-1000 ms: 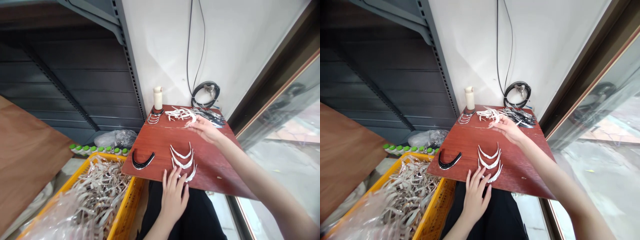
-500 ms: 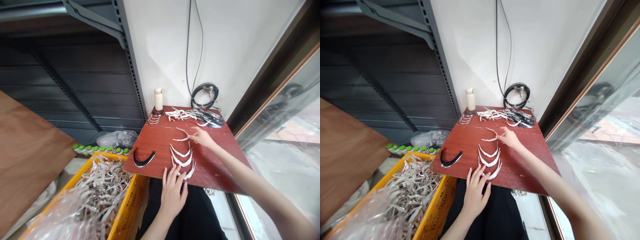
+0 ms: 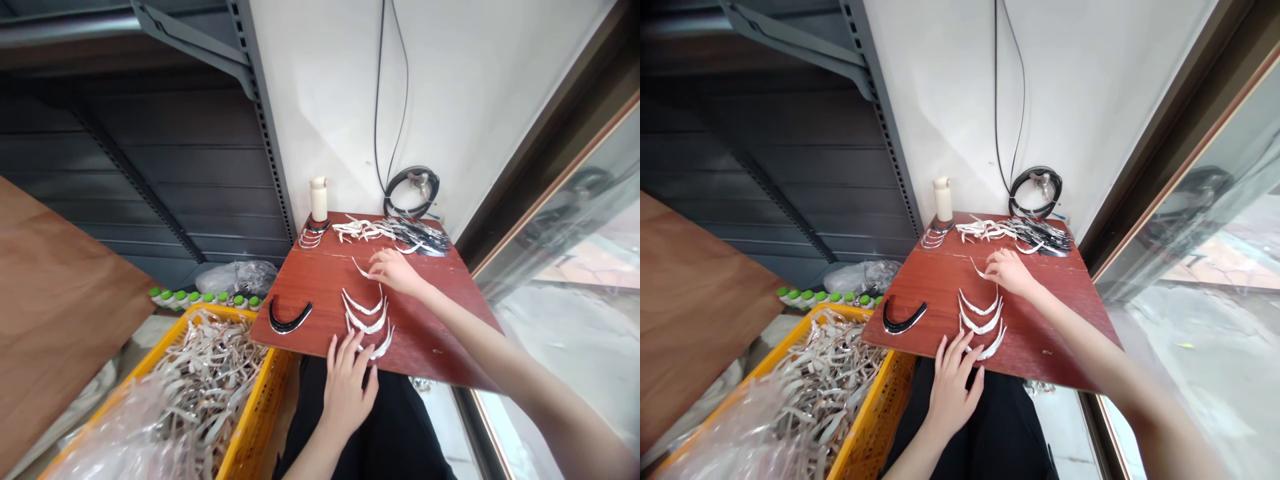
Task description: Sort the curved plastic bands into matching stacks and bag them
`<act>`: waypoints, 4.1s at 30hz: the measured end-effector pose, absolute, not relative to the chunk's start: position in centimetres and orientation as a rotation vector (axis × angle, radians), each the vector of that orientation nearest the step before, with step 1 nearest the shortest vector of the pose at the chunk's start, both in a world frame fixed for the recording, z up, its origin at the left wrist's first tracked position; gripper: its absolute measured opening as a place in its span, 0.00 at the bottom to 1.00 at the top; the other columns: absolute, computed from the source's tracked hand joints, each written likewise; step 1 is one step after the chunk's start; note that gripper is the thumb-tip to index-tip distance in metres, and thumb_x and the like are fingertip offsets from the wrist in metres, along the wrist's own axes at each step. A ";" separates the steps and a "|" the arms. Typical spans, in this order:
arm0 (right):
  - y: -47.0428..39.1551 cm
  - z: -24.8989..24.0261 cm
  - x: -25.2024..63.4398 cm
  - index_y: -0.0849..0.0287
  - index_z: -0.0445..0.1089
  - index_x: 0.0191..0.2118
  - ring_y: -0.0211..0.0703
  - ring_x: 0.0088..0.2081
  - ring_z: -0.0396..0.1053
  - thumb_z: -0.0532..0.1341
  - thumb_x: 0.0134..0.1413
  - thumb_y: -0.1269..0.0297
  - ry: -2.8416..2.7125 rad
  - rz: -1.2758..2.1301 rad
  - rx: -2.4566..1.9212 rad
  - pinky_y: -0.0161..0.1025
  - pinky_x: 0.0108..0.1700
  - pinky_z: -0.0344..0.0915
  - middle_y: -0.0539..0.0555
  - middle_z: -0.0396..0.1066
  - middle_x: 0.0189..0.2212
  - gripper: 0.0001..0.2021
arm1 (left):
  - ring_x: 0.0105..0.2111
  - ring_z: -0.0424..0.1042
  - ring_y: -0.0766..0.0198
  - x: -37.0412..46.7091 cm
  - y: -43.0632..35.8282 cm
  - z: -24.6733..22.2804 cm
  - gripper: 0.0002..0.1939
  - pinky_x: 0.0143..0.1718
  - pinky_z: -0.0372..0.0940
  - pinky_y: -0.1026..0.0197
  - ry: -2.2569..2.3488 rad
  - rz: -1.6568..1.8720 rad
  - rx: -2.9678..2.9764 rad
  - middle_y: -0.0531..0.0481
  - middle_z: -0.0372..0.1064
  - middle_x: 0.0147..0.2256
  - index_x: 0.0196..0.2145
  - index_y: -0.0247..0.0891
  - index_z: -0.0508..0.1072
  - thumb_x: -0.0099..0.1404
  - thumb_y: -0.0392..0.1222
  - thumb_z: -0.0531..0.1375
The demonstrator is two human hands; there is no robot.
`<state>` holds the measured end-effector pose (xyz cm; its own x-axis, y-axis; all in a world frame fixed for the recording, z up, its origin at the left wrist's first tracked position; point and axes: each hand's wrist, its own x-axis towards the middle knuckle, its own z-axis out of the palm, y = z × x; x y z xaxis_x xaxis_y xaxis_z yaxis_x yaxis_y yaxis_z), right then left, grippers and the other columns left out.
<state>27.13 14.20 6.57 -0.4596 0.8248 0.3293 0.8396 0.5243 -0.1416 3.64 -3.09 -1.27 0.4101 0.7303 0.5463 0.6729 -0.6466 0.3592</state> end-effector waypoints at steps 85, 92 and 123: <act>5.3 5.7 23.7 0.55 0.76 0.31 0.45 0.37 0.71 0.61 0.62 0.64 -2.429 0.414 -1.346 0.42 0.45 0.59 0.51 0.78 0.31 0.09 | 0.53 0.71 0.60 3.7 -3.6 -1.2 0.13 0.67 0.46 0.40 1.236 1.295 2.418 0.52 0.76 0.46 0.46 0.45 0.74 0.67 0.33 0.57; 3.9 5.9 23.5 0.57 0.76 0.32 0.43 0.36 0.71 0.59 0.64 0.65 -2.443 0.465 -1.337 0.42 0.46 0.59 0.52 0.78 0.32 0.11 | 0.54 0.70 0.58 3.8 -3.6 -1.3 0.14 0.67 0.45 0.39 1.253 1.262 2.482 0.50 0.76 0.48 0.49 0.43 0.73 0.67 0.34 0.57; 0.5 5.3 24.0 0.56 0.71 0.37 0.45 0.43 0.69 0.58 0.64 0.67 -2.292 0.441 -1.247 0.44 0.50 0.62 0.54 0.75 0.39 0.05 | 0.57 0.68 0.56 4.1 -3.8 -1.5 0.18 0.68 0.41 0.39 1.243 1.207 2.546 0.49 0.74 0.50 0.54 0.43 0.72 0.67 0.35 0.56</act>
